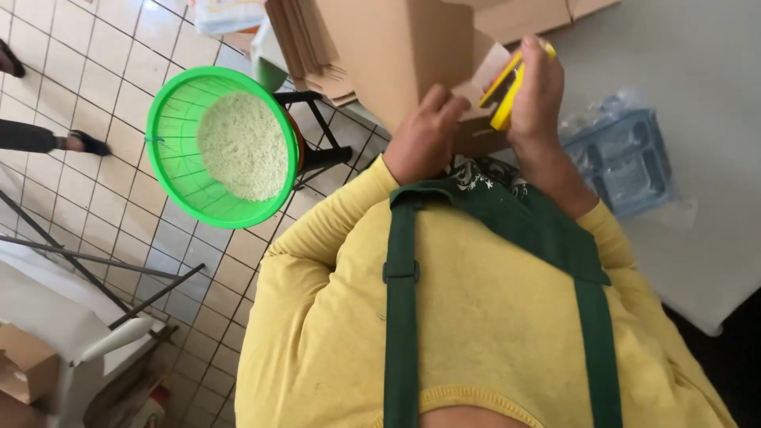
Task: Assemble cardboard food boxes and insert plastic compartment trays using a stapler.
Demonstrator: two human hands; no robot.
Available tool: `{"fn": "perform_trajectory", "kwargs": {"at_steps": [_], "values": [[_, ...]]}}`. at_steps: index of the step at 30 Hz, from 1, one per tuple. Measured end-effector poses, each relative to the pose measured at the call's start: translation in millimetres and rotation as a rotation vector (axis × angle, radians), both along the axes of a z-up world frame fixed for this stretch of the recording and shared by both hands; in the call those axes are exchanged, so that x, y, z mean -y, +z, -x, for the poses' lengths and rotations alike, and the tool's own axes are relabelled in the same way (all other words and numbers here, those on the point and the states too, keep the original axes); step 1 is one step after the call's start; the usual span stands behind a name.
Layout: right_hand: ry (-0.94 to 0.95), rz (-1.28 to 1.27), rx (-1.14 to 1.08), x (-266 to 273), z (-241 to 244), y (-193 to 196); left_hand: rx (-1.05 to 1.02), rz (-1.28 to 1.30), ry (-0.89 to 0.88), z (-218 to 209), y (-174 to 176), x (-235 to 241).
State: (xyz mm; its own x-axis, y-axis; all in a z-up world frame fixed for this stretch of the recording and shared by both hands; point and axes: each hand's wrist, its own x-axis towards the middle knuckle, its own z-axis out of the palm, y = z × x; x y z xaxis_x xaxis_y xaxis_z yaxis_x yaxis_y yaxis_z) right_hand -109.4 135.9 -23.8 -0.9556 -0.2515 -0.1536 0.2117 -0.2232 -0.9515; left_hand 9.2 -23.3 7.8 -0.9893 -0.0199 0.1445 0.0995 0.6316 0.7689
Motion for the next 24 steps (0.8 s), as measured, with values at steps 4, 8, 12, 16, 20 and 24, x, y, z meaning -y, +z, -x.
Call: {"fn": "perform_trajectory", "kwargs": {"at_steps": [4, 8, 12, 16, 20, 24], "values": [[0.064, -0.087, -0.051, 12.7, -7.8, 0.6, 0.01, -0.041, 0.004, -1.2, 7.7, 1.4], [0.079, -0.189, -0.241, 21.2, -17.0, -18.7, -0.052, -0.085, 0.044, -1.1, 20.3, -3.5], [0.067, -0.355, -0.258, 33.6, -25.8, -6.0, -0.156, -0.097, 0.039, -4.0, 18.2, -6.4], [0.082, -0.381, -0.268, 33.6, -24.5, -8.9, -0.144, -0.115, 0.024, -4.6, 9.5, -4.4], [0.011, -0.071, -0.364, -5.5, -4.6, -16.1, -0.18, -0.075, 0.093, -4.2, 21.9, 6.1], [-0.18, -0.436, -0.572, -64.5, 39.2, -36.6, -0.311, 0.15, 0.253, -3.2, 17.6, 28.5]]}}
